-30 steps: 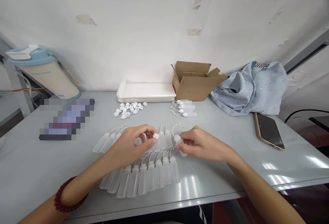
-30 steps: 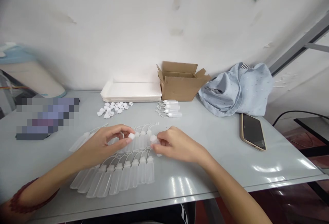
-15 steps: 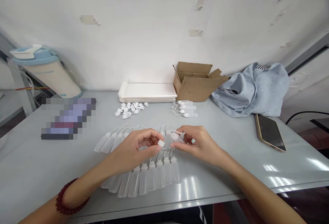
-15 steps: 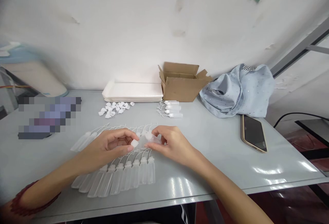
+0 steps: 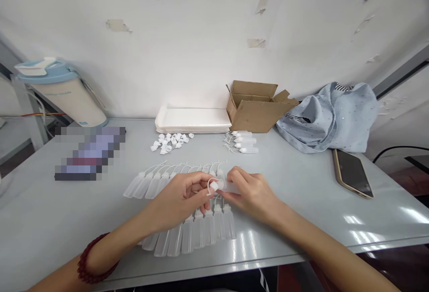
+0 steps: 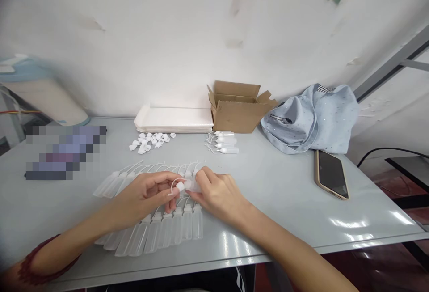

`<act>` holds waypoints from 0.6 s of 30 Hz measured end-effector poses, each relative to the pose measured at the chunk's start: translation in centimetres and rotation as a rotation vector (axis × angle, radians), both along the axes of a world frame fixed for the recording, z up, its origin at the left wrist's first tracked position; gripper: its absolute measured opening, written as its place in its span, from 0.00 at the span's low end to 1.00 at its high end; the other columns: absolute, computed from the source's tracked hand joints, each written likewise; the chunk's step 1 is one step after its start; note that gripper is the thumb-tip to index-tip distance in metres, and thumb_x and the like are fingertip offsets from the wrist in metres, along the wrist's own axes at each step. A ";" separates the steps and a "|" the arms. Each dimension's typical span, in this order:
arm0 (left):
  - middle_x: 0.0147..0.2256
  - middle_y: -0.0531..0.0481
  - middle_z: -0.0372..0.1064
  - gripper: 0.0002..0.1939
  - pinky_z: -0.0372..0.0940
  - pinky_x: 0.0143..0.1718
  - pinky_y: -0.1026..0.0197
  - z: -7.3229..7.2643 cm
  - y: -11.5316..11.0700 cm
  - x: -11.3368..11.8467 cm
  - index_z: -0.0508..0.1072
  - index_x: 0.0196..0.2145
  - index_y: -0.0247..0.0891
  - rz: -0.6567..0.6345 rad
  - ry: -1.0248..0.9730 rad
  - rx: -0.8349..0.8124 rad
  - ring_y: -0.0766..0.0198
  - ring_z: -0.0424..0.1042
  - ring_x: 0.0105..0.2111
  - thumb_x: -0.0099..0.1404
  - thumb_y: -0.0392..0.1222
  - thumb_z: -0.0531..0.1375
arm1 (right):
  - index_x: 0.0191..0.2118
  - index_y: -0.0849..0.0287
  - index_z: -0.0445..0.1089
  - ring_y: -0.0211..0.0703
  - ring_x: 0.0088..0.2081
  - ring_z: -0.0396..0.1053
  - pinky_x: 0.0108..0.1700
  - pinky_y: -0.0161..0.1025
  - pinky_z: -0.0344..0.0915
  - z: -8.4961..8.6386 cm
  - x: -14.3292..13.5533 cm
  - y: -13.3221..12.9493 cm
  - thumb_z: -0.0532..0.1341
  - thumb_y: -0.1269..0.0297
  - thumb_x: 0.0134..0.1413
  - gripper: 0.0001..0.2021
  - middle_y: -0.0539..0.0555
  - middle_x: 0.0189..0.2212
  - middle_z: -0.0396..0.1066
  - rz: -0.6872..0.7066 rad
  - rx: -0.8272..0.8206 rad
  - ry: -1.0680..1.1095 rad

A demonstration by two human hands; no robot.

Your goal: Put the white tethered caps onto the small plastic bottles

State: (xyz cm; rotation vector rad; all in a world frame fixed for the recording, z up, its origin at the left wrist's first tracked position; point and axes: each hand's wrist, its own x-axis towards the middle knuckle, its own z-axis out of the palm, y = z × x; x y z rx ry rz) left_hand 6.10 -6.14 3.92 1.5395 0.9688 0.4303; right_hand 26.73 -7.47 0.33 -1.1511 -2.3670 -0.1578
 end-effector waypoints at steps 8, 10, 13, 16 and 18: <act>0.25 0.53 0.70 0.16 0.64 0.29 0.63 -0.1 0.2 0.0 0.73 0.43 0.39 -0.016 -0.006 -0.012 0.64 0.71 0.27 0.66 0.50 0.53 | 0.27 0.59 0.59 0.35 0.22 0.60 0.21 0.34 0.49 0.6 -0.2 0.0 0.52 0.70 0.63 0.12 0.50 0.23 0.64 0.065 0.301 -0.121; 0.24 0.53 0.70 0.15 0.65 0.30 0.63 -0.1 0.2 0.0 0.74 0.40 0.38 0.007 -0.007 -0.024 0.64 0.71 0.26 0.65 0.50 0.54 | 0.27 0.59 0.59 0.34 0.22 0.59 0.21 0.34 0.49 0.6 -0.2 -0.1 0.52 0.70 0.63 0.12 0.50 0.23 0.64 0.062 0.316 -0.121; 0.23 0.53 0.70 0.13 0.65 0.30 0.63 -0.1 0.2 0.1 0.73 0.32 0.38 0.042 -0.005 -0.028 0.64 0.70 0.25 0.63 0.49 0.55 | 0.26 0.59 0.59 0.34 0.22 0.59 0.20 0.34 0.49 0.6 -0.2 -0.1 0.52 0.70 0.63 0.12 0.50 0.23 0.64 0.058 0.320 -0.118; 0.21 0.53 0.68 0.13 0.64 0.27 0.64 -0.2 0.2 0.1 0.69 0.26 0.38 0.058 0.003 -0.025 0.64 0.69 0.23 0.62 0.49 0.56 | 0.26 0.59 0.59 0.34 0.23 0.60 0.21 0.34 0.50 0.6 -0.2 -0.2 0.53 0.72 0.62 0.12 0.50 0.24 0.65 0.053 0.329 -0.119; 0.20 0.54 0.67 0.13 0.63 0.26 0.64 -0.4 0.2 0.1 0.68 0.24 0.38 0.065 0.008 -0.016 0.65 0.68 0.23 0.62 0.48 0.56 | 0.26 0.59 0.59 0.34 0.23 0.61 0.21 0.34 0.51 0.7 -0.2 -0.3 0.53 0.74 0.61 0.11 0.51 0.24 0.66 0.048 0.340 -0.130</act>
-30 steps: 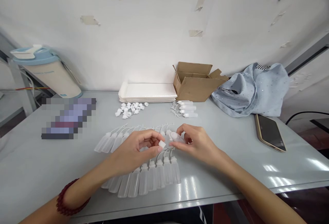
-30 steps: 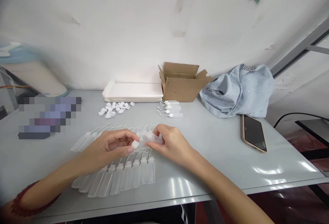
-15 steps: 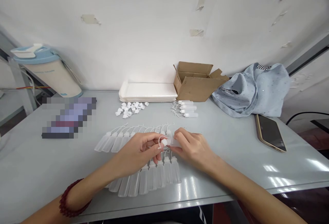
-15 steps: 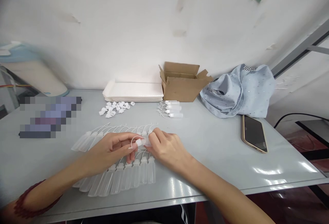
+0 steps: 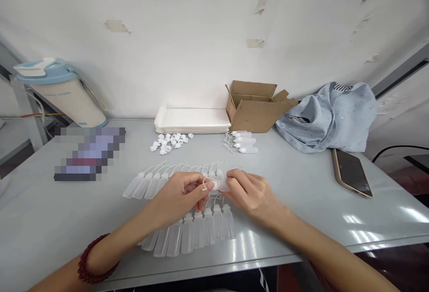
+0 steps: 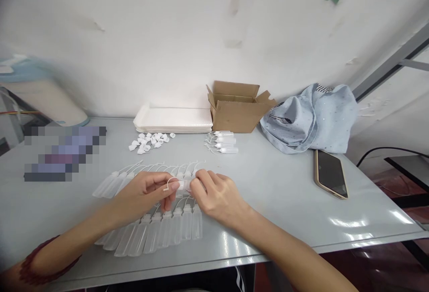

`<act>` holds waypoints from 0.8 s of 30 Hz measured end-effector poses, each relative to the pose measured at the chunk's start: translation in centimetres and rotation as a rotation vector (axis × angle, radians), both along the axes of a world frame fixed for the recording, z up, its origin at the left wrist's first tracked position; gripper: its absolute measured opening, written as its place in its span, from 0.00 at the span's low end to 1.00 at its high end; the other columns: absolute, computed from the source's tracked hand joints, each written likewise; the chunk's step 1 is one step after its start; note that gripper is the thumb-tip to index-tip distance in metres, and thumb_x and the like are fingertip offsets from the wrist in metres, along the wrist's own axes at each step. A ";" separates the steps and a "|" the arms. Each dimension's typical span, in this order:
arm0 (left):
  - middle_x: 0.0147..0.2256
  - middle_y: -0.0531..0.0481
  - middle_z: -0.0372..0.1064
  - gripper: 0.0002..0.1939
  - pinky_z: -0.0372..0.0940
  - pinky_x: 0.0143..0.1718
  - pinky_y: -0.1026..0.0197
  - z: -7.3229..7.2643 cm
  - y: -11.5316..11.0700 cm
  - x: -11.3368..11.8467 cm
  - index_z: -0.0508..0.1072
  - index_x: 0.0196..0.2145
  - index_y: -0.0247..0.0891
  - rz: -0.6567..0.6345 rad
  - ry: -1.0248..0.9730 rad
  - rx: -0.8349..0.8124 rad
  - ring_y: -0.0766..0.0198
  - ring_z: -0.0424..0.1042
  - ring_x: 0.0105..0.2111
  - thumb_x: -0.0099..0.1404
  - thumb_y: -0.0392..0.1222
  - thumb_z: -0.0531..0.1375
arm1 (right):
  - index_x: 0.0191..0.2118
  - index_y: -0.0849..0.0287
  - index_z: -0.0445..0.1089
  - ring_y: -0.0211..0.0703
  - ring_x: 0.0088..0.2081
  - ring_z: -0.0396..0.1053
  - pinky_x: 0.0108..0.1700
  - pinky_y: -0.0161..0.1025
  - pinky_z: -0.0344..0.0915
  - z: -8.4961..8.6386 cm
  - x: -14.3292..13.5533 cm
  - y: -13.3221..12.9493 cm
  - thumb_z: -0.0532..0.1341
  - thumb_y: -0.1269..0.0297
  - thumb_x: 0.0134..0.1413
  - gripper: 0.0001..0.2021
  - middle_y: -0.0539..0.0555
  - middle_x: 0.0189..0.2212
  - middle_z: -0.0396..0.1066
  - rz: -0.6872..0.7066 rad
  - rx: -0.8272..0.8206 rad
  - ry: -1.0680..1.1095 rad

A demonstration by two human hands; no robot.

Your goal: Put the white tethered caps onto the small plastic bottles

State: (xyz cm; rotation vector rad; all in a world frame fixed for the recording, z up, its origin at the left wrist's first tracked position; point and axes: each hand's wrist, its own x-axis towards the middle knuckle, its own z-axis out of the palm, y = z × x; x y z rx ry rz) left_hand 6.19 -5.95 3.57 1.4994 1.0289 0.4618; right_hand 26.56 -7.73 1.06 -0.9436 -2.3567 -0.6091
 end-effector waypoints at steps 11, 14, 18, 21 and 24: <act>0.26 0.52 0.70 0.12 0.66 0.28 0.63 -0.7 -0.2 0.1 0.73 0.35 0.39 -0.021 0.075 0.219 0.64 0.69 0.26 0.65 0.48 0.54 | 0.27 0.61 0.62 0.34 0.21 0.63 0.21 0.33 0.51 -1.0 -0.1 0.1 0.52 0.61 0.65 0.15 0.53 0.23 0.69 0.010 -0.203 0.124; 0.32 0.50 0.72 0.11 0.68 0.32 0.63 -0.9 -0.3 0.1 0.73 0.37 0.39 -0.008 0.081 0.372 0.64 0.70 0.29 0.65 0.45 0.54 | 0.30 0.63 0.64 0.35 0.21 0.64 0.22 0.33 0.54 -1.3 0.0 0.1 0.53 0.58 0.64 0.15 0.53 0.24 0.70 0.003 -0.291 0.186; 0.34 0.49 0.72 0.12 0.69 0.31 0.64 -0.7 -0.2 0.2 0.74 0.38 0.38 0.030 0.023 0.275 0.64 0.71 0.29 0.64 0.47 0.56 | 0.32 0.64 0.64 0.35 0.22 0.66 0.22 0.32 0.56 -1.2 0.0 0.2 0.53 0.57 0.64 0.15 0.54 0.25 0.70 0.004 -0.312 0.234; 0.27 0.51 0.71 0.13 0.67 0.28 0.65 -0.5 0.1 0.0 0.75 0.33 0.37 0.021 -0.007 0.162 0.65 0.70 0.26 0.64 0.49 0.56 | 0.32 0.63 0.64 0.36 0.24 0.67 0.22 0.32 0.56 -1.0 -0.1 0.1 0.52 0.59 0.65 0.13 0.55 0.27 0.70 0.034 -0.261 0.228; 0.21 0.54 0.68 0.17 0.65 0.26 0.66 -0.7 0.2 -0.2 0.71 0.24 0.36 -0.018 0.028 0.112 0.67 0.69 0.23 0.65 0.49 0.55 | 0.31 0.62 0.63 0.36 0.24 0.67 0.21 0.32 0.56 -0.9 -0.2 0.1 0.52 0.62 0.65 0.12 0.55 0.27 0.70 0.052 -0.226 0.205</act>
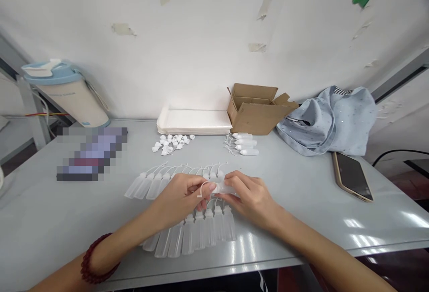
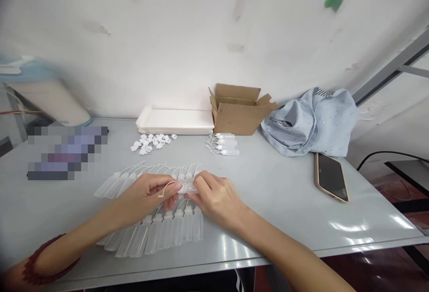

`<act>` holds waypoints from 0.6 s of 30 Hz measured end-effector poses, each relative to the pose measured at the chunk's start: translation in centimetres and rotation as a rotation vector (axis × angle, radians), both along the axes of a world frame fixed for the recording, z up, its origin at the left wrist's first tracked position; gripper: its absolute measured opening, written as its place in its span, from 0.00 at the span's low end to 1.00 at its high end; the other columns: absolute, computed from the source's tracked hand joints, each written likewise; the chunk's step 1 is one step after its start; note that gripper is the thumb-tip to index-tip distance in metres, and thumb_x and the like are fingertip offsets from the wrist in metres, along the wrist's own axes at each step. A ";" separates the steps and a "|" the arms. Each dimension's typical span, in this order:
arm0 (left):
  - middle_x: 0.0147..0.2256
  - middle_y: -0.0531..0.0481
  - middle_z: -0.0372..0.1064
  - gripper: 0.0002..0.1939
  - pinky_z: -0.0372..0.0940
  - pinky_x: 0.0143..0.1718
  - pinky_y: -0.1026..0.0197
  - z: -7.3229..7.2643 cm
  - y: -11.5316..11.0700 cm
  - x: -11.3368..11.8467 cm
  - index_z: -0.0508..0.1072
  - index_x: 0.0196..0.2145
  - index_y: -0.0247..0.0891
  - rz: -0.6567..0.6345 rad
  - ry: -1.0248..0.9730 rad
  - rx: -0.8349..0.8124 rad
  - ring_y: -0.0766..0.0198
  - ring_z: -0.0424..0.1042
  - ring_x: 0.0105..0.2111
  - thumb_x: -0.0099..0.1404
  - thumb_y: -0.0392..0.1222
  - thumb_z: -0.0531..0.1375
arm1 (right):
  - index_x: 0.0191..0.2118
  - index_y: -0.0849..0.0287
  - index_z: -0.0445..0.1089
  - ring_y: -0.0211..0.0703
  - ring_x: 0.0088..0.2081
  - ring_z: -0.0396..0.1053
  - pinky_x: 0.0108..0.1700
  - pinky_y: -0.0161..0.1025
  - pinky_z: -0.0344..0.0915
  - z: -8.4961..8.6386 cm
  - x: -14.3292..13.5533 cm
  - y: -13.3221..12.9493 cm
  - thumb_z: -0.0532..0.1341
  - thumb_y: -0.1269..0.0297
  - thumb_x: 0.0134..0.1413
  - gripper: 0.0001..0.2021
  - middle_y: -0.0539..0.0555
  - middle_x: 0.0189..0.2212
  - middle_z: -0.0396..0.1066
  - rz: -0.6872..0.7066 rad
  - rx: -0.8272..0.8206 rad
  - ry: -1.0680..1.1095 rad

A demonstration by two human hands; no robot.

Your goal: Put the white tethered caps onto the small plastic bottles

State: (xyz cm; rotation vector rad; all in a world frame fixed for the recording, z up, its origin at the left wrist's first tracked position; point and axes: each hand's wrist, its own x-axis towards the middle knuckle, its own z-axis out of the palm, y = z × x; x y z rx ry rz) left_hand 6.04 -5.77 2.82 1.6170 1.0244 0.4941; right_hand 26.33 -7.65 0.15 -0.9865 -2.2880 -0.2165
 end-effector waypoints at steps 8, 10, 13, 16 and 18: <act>0.30 0.52 0.72 0.09 0.66 0.30 0.65 -0.7 -0.3 0.2 0.74 0.37 0.38 0.021 0.031 0.252 0.65 0.69 0.28 0.63 0.45 0.58 | 0.29 0.62 0.63 0.35 0.21 0.65 0.19 0.32 0.55 -0.1 -0.1 0.0 0.53 0.60 0.64 0.13 0.54 0.25 0.71 -0.009 -0.018 0.021; 0.32 0.51 0.73 0.09 0.67 0.32 0.64 -0.7 -0.3 0.3 0.74 0.37 0.39 0.040 0.029 0.298 0.65 0.70 0.30 0.63 0.45 0.59 | 0.29 0.62 0.63 0.35 0.21 0.65 0.19 0.32 0.55 -0.1 -0.1 0.0 0.53 0.59 0.64 0.14 0.54 0.25 0.71 -0.010 -0.031 0.032; 0.30 0.52 0.72 0.11 0.66 0.30 0.65 -0.6 -0.3 0.2 0.74 0.38 0.39 0.041 0.022 0.203 0.66 0.70 0.29 0.64 0.48 0.57 | 0.29 0.63 0.64 0.36 0.22 0.66 0.20 0.32 0.56 0.1 -0.1 0.0 0.53 0.60 0.64 0.15 0.55 0.25 0.71 -0.007 -0.027 0.039; 0.22 0.55 0.66 0.16 0.60 0.22 0.68 -0.4 -0.1 0.0 0.72 0.29 0.37 -0.011 0.076 0.167 0.69 0.63 0.21 0.66 0.51 0.54 | 0.29 0.64 0.65 0.36 0.22 0.67 0.20 0.33 0.56 0.3 -0.1 0.0 0.54 0.61 0.64 0.14 0.56 0.25 0.72 -0.004 0.012 0.023; 0.20 0.56 0.63 0.20 0.55 0.19 0.68 -0.3 -0.1 0.0 0.68 0.23 0.36 -0.050 0.101 0.168 0.71 0.59 0.19 0.67 0.51 0.52 | 0.28 0.64 0.65 0.36 0.22 0.67 0.20 0.33 0.56 0.3 -0.1 -0.1 0.54 0.62 0.64 0.14 0.56 0.25 0.72 0.002 0.034 0.011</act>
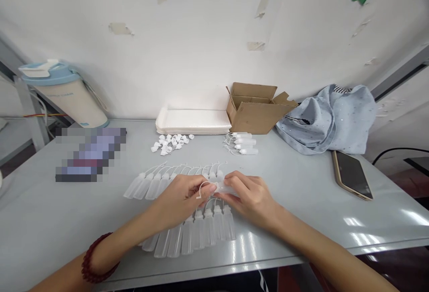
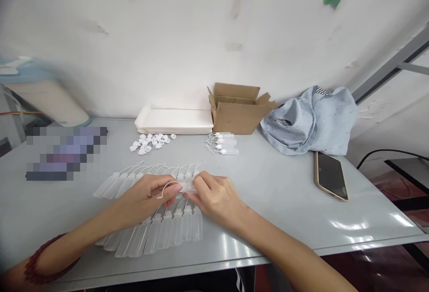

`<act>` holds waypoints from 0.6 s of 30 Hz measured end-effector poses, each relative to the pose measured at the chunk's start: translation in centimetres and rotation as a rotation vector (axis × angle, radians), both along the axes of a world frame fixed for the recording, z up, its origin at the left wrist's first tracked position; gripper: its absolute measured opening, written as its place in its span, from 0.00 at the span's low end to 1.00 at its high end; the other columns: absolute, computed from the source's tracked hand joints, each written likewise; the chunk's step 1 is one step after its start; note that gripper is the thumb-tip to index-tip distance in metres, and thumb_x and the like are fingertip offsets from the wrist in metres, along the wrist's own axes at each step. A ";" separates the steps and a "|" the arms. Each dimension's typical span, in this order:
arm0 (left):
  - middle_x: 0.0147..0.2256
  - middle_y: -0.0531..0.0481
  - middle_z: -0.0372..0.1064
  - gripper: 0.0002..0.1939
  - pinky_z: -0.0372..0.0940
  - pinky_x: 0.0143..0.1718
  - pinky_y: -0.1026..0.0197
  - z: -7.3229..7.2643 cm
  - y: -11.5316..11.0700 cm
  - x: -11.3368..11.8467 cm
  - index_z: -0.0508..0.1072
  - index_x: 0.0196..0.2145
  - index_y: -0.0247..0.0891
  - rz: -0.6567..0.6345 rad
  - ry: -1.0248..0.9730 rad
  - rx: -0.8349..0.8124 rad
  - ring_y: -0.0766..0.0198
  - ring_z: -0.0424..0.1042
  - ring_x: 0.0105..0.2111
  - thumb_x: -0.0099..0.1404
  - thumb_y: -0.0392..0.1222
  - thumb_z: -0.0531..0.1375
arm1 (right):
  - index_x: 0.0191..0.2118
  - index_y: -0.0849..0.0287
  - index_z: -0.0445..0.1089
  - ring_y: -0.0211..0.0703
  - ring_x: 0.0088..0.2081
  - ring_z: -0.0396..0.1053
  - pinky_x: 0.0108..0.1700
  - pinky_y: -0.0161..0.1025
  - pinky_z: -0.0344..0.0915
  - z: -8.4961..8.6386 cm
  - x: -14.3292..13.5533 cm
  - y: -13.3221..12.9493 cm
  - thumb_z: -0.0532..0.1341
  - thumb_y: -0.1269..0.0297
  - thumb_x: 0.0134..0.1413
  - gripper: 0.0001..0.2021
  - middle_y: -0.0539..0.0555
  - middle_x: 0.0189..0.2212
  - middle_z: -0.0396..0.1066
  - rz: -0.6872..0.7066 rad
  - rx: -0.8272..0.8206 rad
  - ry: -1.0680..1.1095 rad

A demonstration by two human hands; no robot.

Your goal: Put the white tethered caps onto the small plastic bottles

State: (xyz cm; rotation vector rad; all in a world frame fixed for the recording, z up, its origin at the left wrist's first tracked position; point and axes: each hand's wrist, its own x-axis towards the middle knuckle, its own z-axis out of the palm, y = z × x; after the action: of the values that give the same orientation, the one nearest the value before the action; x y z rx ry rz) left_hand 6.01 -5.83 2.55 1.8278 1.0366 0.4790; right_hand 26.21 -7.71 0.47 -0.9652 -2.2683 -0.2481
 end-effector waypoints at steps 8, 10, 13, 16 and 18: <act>0.30 0.52 0.72 0.08 0.63 0.30 0.66 -0.3 -0.1 0.1 0.74 0.38 0.38 -0.007 -0.078 0.349 0.67 0.67 0.27 0.66 0.41 0.56 | 0.29 0.64 0.65 0.33 0.17 0.60 0.19 0.32 0.55 -0.3 0.2 0.0 0.54 0.55 0.63 0.17 0.52 0.21 0.69 -0.005 -0.083 0.068; 0.32 0.51 0.74 0.08 0.64 0.31 0.66 -0.3 -0.1 0.0 0.74 0.39 0.39 -0.008 -0.088 0.349 0.67 0.68 0.29 0.65 0.40 0.57 | 0.30 0.64 0.65 0.32 0.16 0.58 0.19 0.32 0.55 -0.2 0.2 0.1 0.53 0.53 0.63 0.18 0.51 0.21 0.69 -0.005 -0.123 0.089; 0.34 0.52 0.74 0.09 0.65 0.31 0.67 0.2 0.0 0.0 0.75 0.37 0.40 -0.010 -0.079 0.203 0.66 0.70 0.31 0.65 0.44 0.57 | 0.30 0.63 0.64 0.32 0.18 0.60 0.19 0.31 0.55 -0.2 0.1 0.1 0.53 0.53 0.63 0.17 0.52 0.22 0.69 0.005 -0.133 0.106; 0.25 0.53 0.70 0.17 0.61 0.24 0.68 0.5 0.0 -0.1 0.73 0.28 0.37 -0.020 -0.025 0.092 0.68 0.66 0.24 0.68 0.49 0.53 | 0.29 0.62 0.63 0.34 0.20 0.63 0.20 0.31 0.55 -0.2 0.1 0.0 0.54 0.54 0.63 0.17 0.53 0.22 0.70 0.011 -0.117 0.096; 0.21 0.55 0.66 0.21 0.58 0.21 0.69 0.4 0.0 0.0 0.71 0.25 0.36 -0.031 -0.014 0.068 0.70 0.63 0.21 0.68 0.50 0.51 | 0.30 0.62 0.63 0.34 0.20 0.64 0.21 0.31 0.56 -0.2 0.1 0.0 0.54 0.55 0.63 0.16 0.53 0.23 0.70 0.011 -0.113 0.090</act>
State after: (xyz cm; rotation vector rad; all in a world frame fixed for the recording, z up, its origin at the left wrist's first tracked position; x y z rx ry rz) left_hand 5.97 -5.83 2.96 1.8950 0.9915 0.5135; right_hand 26.28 -7.74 0.24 -1.0007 -2.2237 -0.0701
